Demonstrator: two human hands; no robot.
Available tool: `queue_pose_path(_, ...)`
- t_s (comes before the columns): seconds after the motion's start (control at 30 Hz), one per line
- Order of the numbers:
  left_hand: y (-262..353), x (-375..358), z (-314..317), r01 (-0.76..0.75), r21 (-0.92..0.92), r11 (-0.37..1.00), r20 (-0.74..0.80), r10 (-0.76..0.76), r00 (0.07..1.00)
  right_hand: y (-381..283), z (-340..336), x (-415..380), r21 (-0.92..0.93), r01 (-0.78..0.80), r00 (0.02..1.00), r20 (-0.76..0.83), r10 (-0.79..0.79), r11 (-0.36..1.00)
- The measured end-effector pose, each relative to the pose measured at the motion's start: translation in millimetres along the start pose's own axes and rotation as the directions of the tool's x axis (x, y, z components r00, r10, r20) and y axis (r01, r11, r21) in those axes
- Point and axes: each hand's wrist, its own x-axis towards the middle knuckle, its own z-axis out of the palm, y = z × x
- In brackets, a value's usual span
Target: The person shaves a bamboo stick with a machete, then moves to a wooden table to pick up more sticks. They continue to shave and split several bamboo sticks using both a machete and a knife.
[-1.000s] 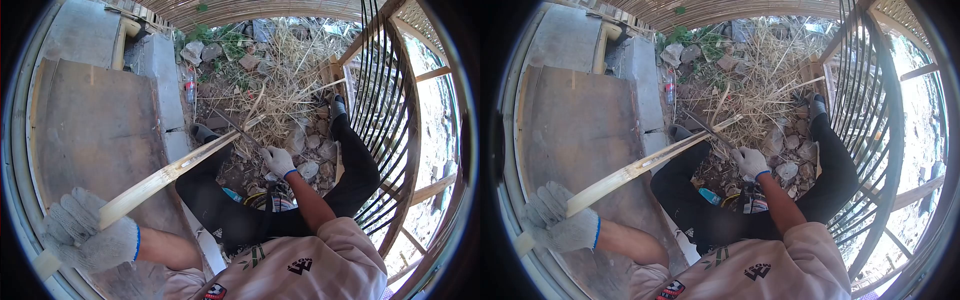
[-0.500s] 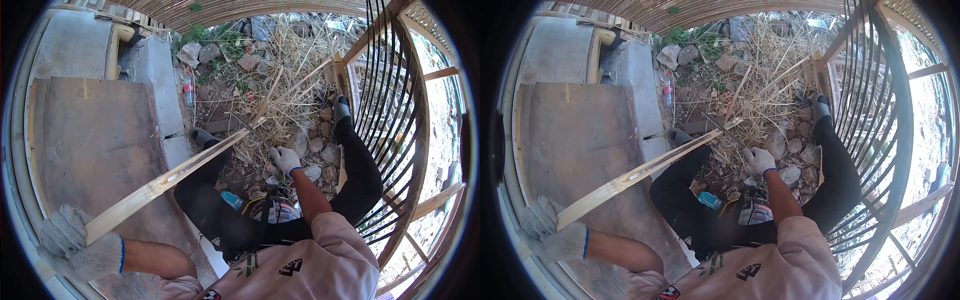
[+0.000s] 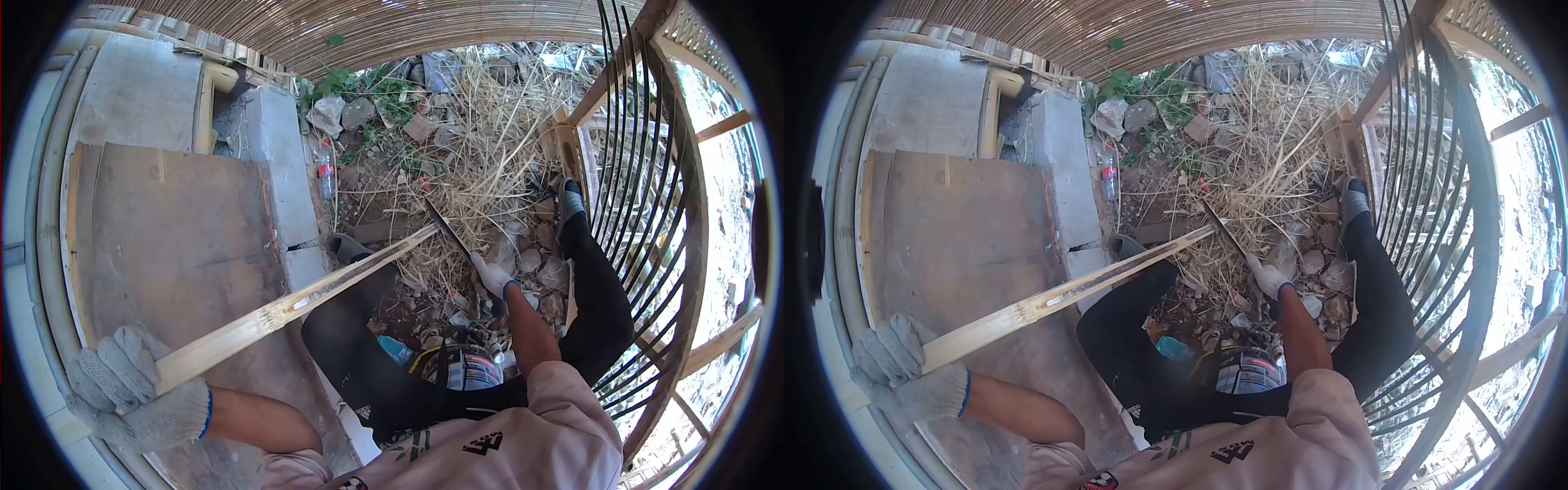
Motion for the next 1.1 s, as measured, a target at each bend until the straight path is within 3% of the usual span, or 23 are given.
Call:
queue_pose_path(0.03,2,-1,-2,0.056,-0.129,0.99,0.093,-0.044,0.995,-4,3,-3,-0.008,0.0,1.0,-0.015,0.0,1.0)
queue_pose_path(0.1,3,-6,-2,0.02,-0.113,0.993,0.052,-0.014,0.999,-8,15,-7,-0.235,0.082,0.957,-0.254,-0.143,0.969)
queue_pose_path(0.17,0,-14,7,-0.015,-0.093,0.996,0.007,0.015,1.0,-13,24,-13,-0.264,0.126,0.928,-0.31,-0.208,0.956)
queue_pose_path(0.2,-5,-20,21,-0.108,0.252,0.962,-0.203,0.162,0.966,-21,27,-24,-0.311,0.139,0.913,-0.328,-0.243,0.94)
queue_pose_path(0.23,-7,-24,32,-0.104,0.576,0.811,-0.341,0.354,0.871,-33,31,-40,-0.354,0.151,0.897,-0.344,-0.279,0.923)
queue_pose_path(0.3,-2,-28,43,-0.07,0.482,0.873,-0.434,0.307,0.847,-63,37,-84,-0.382,0.171,0.897,-0.32,-0.303,0.908)
queue_pose_path(0.37,8,-33,35,-0.04,0.374,0.927,-0.518,0.244,0.82,-89,51,-132,-0.257,0.299,0.895,-0.258,-0.363,0.919)
queue_pose_path(0.43,14,-40,12,0.006,-0.052,0.999,-0.138,-0.013,0.99,-103,71,-169,-0.168,0.439,0.841,-0.269,-0.469,0.883)
queue_pose_path(0.47,16,-44,10,-0.008,-0.067,0.998,-0.141,-0.002,0.99,-111,79,-190,-0.18,0.442,0.833,-0.283,-0.476,0.879)
queue_pose_path(0.53,19,-50,9,0.041,-0.189,0.981,-0.082,-0.058,0.995,-121,95,-229,-0.071,0.606,0.776,-0.164,-0.609,0.792)
queue_pose_path(0.7,29,-67,2,0.051,-0.265,0.963,0.018,-0.048,0.999,-108,119,-262,-0.036,0.652,0.742,-0.174,-0.647,0.758)
queue_pose_path(0.77,35,-75,-3,0.061,-0.256,0.965,0.018,-0.059,0.998,-101,120,-269,-0.128,0.527,0.796,-0.272,-0.541,0.84)
queue_pose_path(0.83,39,-86,-7,0.028,-0.274,0.961,0.004,-0.027,1.0,-105,116,-283,-0.111,0.458,0.843,-0.262,-0.47,0.882)
queue_pose_path(0.9,45,-95,-7,0.015,-0.275,0.961,-0.006,-0.017,1.0,-100,116,-282,-0.211,0.53,0.784,-0.246,-0.569,0.821)
queue_pose_path(0.93,47,-99,-7,0.001,-0.281,0.96,-0.015,-0.005,1.0,-98,122,-284,-0.237,0.641,0.676,-0.275,-0.683,0.73)
queue_pose_path(1.03,50,-108,-13,0.012,-0.24,0.971,0.016,-0.009,1.0,-108,133,-296,-0.219,0.74,0.607,-0.191,-0.771,0.636)
queue_pose_path(1.1,51,-109,-7,0.008,-0.25,0.968,0.011,-0.005,1.0,-120,141,-306,-0.162,0.731,0.642,-0.165,-0.749,0.662)
